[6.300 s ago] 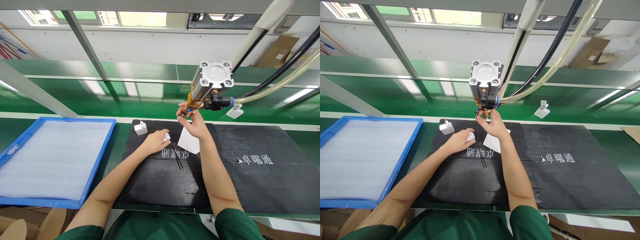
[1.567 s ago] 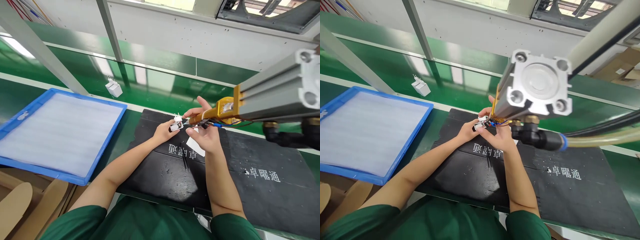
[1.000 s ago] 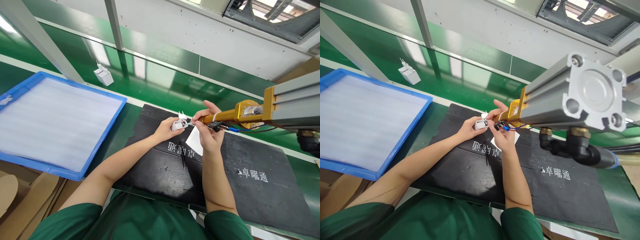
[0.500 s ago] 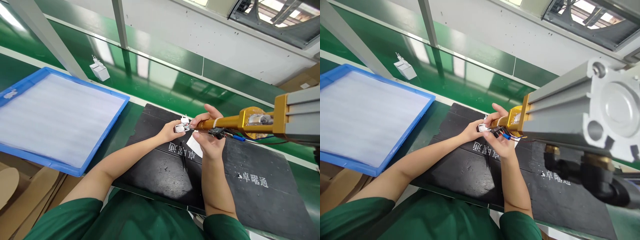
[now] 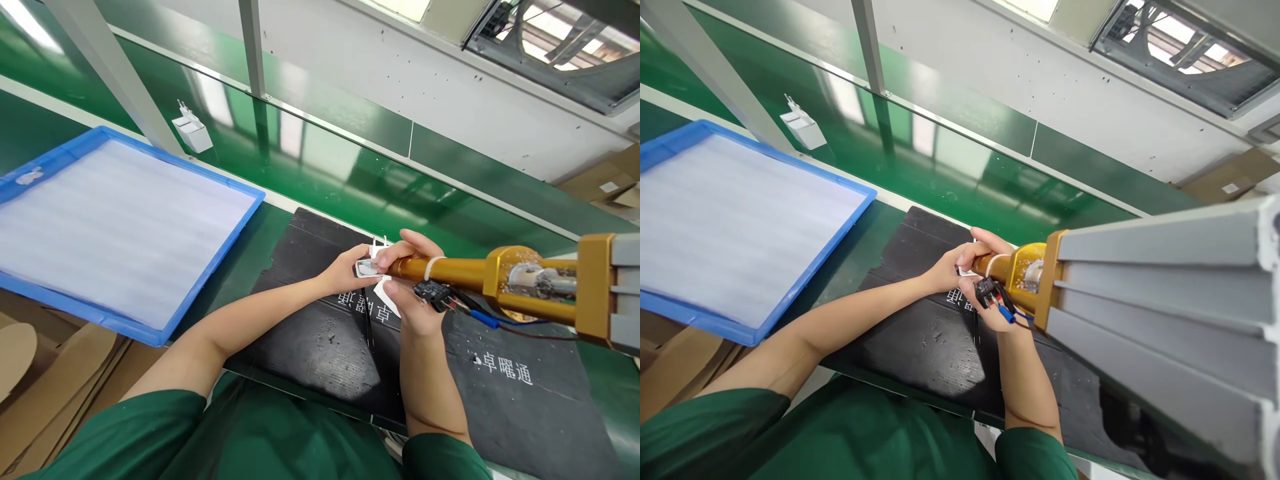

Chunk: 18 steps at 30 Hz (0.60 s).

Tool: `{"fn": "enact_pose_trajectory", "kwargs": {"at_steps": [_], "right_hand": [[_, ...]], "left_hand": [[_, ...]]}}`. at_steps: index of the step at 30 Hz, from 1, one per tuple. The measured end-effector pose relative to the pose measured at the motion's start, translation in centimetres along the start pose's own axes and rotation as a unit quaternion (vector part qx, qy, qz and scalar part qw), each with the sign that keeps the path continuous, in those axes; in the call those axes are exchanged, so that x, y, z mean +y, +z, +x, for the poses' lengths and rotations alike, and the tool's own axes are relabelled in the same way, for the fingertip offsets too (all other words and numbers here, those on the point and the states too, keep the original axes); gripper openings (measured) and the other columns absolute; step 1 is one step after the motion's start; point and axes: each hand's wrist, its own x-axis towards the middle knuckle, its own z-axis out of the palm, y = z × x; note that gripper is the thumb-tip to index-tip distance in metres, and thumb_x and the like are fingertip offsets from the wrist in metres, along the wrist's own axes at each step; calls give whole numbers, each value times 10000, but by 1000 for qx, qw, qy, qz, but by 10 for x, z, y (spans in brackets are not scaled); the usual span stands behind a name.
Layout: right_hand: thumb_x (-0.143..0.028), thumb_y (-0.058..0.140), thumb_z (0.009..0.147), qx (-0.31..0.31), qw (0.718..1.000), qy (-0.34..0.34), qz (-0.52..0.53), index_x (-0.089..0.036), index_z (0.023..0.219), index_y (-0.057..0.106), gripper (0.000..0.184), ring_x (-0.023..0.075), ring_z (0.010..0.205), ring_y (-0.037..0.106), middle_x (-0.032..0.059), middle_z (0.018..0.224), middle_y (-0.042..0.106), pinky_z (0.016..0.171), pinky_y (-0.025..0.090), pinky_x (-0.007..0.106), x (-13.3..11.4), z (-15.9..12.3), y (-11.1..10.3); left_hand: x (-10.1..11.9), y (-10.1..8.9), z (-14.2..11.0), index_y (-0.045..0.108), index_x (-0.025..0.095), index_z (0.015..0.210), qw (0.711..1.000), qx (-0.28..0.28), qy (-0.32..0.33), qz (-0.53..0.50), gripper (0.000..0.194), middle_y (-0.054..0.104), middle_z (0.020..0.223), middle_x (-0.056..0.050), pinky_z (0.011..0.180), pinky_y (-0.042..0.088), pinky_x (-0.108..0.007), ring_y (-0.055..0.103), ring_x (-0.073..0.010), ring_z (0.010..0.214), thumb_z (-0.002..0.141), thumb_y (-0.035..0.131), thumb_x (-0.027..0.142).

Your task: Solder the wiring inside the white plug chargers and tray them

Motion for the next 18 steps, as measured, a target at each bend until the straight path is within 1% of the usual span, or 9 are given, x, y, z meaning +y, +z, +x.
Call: {"fn": "enact_pose_trajectory", "kwargs": {"at_steps": [2,4,6,8,10,14,18], "right_hand": [[-480,696,777,1,1000,3,4,-340,1316,452,608,235,787,614,35,931,621,731,578,466,-1,0,0],[-482,687,786,-3,1000,8,4,-337,1300,467,578,237,781,612,37,928,614,731,577,471,-1,1,-1],[-474,668,804,-1,1000,11,-8,-343,1286,482,533,241,775,611,39,919,607,721,576,476,0,1,-2],[-467,656,812,1,1000,11,-18,-352,1285,486,516,241,771,612,35,903,599,712,576,471,1,2,-2],[-471,660,803,5,1000,11,-10,-351,1293,483,535,237,778,610,28,890,592,715,575,459,2,2,-2],[-474,699,757,12,999,15,41,-323,1324,469,631,239,823,607,30,897,590,734,566,446,1,1,-1],[-554,693,738,-1,997,0,77,-336,1330,481,666,242,796,606,30,887,589,712,562,450,4,4,-3]], "left_hand": [[1,0,0,565,167,1000,1000,-3,6,-10,350,629,928,-39,791,503,-324,605,-188,872,762,710,380],[2,-1,1,563,166,967,1000,-7,4,-10,334,624,886,-28,758,502,-309,600,-176,824,759,706,385],[2,-1,1,556,169,915,1000,-8,-13,1,327,620,837,-13,721,497,-297,595,-166,776,741,716,395],[2,-2,1,549,172,891,999,-11,-31,11,329,624,829,-8,714,494,-292,598,-166,768,726,729,393],[2,-2,1,550,174,904,999,-12,-33,9,334,633,852,-12,731,491,-292,606,-172,794,724,731,388],[5,-3,1,554,174,937,1000,-13,-19,3,334,640,871,-19,756,487,-293,610,-179,821,741,712,393],[6,-6,3,544,182,942,996,-25,-68,46,334,648,845,-5,726,493,-287,617,-181,781,722,724,356]]}}
